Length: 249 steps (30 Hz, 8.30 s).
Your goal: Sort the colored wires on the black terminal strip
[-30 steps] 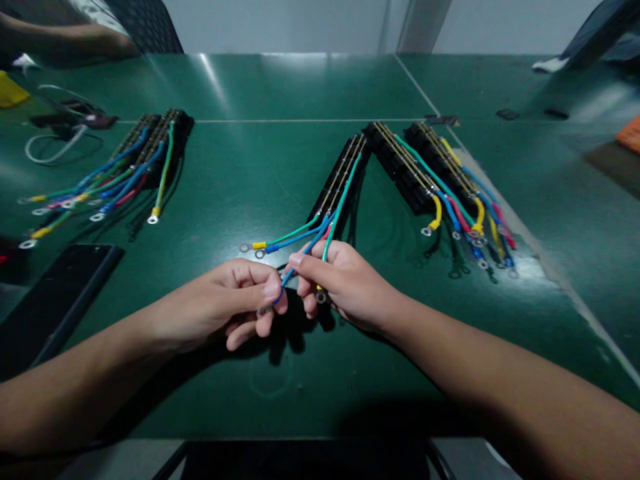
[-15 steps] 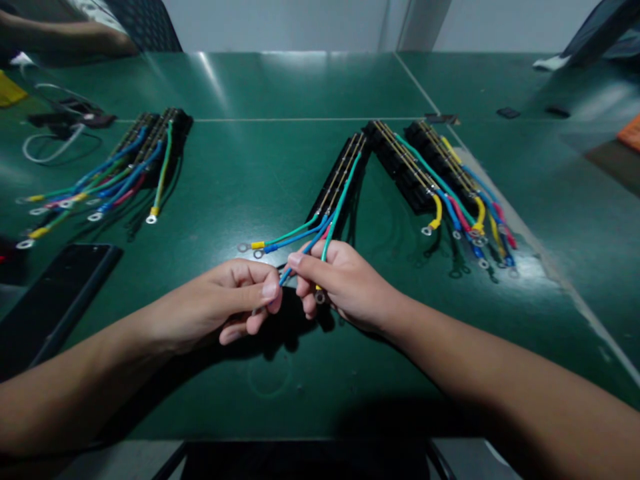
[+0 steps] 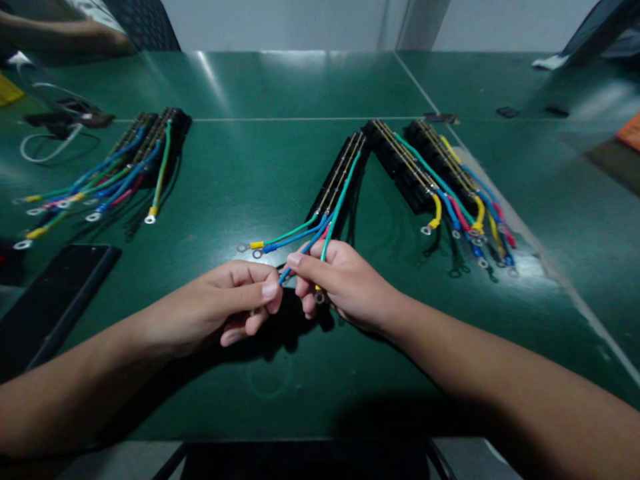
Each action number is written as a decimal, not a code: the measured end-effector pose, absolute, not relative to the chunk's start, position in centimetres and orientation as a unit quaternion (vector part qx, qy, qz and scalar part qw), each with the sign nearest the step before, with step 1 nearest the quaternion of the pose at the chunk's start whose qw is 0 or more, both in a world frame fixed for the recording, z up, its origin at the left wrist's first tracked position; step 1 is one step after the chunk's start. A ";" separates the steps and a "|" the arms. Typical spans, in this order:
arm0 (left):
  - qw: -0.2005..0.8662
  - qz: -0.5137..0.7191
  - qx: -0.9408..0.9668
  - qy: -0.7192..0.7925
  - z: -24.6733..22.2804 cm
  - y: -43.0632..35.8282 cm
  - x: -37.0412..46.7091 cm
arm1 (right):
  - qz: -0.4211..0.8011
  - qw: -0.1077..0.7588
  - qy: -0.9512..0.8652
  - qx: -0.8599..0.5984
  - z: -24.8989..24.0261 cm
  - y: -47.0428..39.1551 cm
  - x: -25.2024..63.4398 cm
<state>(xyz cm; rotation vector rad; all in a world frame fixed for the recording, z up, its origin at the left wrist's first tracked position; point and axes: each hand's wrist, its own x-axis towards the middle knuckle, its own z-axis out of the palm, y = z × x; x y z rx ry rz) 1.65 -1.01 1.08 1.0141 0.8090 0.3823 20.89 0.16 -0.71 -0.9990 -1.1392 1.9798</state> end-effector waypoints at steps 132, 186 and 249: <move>0.790 0.155 0.465 0.369 1.0 -1.1 1.8 | 0.783 0.326 -0.403 -0.345 -0.5 0.2 20.8; 0.787 0.157 0.458 0.382 1.2 -1.2 1.8 | 0.782 0.322 -0.406 -0.347 -0.6 0.0 20.8; 0.810 0.168 0.434 0.357 0.8 -1.2 1.8 | 0.788 0.319 -0.411 -0.328 -0.7 0.1 21.0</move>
